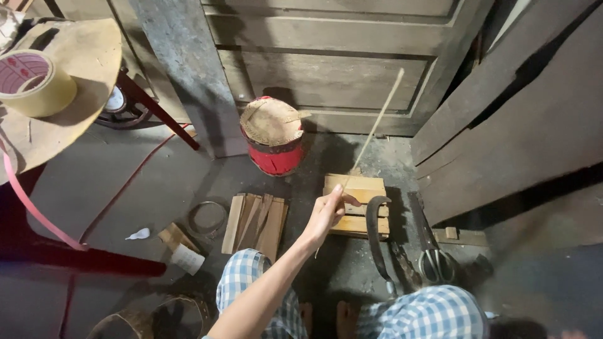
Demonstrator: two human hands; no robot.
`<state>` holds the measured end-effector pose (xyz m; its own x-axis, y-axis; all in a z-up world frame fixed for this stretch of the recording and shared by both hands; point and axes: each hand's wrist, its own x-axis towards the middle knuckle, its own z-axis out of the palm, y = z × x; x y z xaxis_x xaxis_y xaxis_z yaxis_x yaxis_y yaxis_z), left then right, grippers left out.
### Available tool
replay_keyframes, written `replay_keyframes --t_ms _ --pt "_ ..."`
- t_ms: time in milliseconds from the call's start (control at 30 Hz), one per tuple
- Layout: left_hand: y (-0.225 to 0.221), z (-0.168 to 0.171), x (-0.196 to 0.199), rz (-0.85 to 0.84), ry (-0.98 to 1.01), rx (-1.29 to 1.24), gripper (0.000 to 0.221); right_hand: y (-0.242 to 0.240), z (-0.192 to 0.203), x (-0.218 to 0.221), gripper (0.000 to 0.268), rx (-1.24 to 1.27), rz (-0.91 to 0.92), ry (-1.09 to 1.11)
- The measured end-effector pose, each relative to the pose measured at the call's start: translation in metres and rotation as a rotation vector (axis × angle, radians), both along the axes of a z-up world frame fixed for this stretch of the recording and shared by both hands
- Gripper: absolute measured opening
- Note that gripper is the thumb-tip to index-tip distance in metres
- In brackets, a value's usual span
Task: Shaving and splitting thin strips of wood or bamboo using a large curved blade to prepare materials for instrument repair or construction.
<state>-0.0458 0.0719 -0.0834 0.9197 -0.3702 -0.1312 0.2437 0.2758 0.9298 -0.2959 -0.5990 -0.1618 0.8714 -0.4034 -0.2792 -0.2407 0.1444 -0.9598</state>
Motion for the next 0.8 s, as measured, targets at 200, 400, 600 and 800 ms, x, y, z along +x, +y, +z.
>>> replay_keyframes --t_ms 200,400,600,800 --pt "-0.006 0.017 -0.005 -0.117 -0.158 0.158 0.058 0.455 0.230 0.135 0.069 -0.400 0.179 -0.212" --pt "-0.007 0.034 0.002 -0.114 -0.147 0.334 0.036 0.479 0.177 0.230 0.047 -0.324 0.480 -0.527" --pt "0.000 -0.003 0.016 0.115 -0.333 0.434 0.043 0.489 0.110 0.259 0.030 -0.359 0.343 -0.432" --pt "0.008 0.042 0.032 0.275 -0.508 0.337 0.032 0.482 0.027 0.285 0.022 -0.587 0.410 -0.336"
